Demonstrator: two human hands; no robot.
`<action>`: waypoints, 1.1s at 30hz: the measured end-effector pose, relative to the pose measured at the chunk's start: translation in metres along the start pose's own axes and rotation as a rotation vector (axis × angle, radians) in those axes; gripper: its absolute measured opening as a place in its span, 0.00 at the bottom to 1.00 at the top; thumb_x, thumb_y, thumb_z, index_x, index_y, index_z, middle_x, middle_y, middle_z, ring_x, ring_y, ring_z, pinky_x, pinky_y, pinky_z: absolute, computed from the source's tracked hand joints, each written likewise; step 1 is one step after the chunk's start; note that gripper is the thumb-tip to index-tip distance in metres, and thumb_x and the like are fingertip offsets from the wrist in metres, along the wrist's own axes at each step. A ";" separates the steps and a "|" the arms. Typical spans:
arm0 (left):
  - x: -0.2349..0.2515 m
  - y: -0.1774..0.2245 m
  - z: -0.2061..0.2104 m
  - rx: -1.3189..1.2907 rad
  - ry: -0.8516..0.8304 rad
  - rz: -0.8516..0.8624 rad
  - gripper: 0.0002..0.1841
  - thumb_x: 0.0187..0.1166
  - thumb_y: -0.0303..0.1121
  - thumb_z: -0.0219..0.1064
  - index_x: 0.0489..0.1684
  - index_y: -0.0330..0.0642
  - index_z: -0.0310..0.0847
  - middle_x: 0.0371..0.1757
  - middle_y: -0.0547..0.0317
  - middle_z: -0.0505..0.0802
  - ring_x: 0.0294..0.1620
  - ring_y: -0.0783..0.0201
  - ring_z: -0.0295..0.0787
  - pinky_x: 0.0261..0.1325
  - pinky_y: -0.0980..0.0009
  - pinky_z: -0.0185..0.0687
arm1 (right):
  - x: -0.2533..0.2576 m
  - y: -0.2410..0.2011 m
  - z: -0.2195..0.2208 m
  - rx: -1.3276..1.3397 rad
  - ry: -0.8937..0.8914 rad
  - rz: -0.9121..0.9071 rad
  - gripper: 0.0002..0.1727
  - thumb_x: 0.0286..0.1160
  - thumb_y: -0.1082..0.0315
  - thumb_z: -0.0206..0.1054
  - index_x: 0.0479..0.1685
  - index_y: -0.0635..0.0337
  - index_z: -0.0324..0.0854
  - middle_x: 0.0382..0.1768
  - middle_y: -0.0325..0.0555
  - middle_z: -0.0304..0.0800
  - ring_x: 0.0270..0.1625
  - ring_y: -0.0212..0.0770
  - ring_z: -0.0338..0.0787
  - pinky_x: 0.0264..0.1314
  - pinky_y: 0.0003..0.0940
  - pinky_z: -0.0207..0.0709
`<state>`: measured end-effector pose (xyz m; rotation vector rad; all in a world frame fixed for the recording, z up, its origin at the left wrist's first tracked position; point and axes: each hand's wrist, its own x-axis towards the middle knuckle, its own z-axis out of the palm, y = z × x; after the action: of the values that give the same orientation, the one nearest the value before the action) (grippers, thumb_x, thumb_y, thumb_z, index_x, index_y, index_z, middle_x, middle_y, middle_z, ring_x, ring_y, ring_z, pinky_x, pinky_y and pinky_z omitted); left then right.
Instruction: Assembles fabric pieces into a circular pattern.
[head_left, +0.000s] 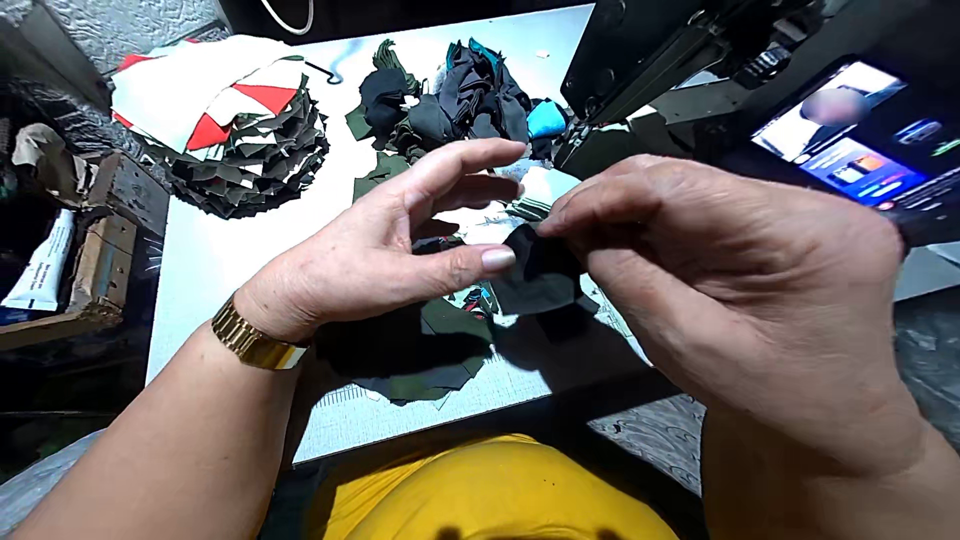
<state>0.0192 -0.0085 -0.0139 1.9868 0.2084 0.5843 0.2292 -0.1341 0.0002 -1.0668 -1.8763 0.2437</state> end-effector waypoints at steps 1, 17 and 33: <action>-0.001 0.001 0.001 -0.057 -0.027 0.002 0.37 0.78 0.30 0.71 0.87 0.32 0.58 0.68 0.51 0.87 0.66 0.62 0.87 0.67 0.68 0.87 | 0.001 -0.004 0.001 0.027 0.018 0.021 0.10 0.76 0.79 0.60 0.48 0.67 0.87 0.45 0.41 0.90 0.46 0.28 0.89 0.51 0.21 0.87; -0.007 0.000 -0.016 0.153 -0.126 -0.178 0.28 0.70 0.25 0.77 0.73 0.38 0.78 0.33 0.63 0.90 0.30 0.75 0.86 0.33 0.83 0.83 | -0.042 0.001 0.047 0.026 0.046 0.398 0.05 0.74 0.73 0.72 0.45 0.57 0.86 0.36 0.34 0.91 0.32 0.25 0.90 0.34 0.18 0.88; -0.009 0.003 -0.014 0.498 -0.056 -0.148 0.11 0.67 0.29 0.80 0.43 0.45 0.85 0.28 0.68 0.88 0.26 0.76 0.82 0.29 0.80 0.78 | -0.026 0.005 0.024 -0.316 -0.080 0.173 0.06 0.76 0.68 0.69 0.41 0.58 0.90 0.39 0.39 0.84 0.38 0.27 0.83 0.37 0.19 0.78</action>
<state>0.0047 -0.0025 -0.0086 2.4364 0.5016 0.4048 0.2178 -0.1446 -0.0322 -1.4556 -1.9373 0.0904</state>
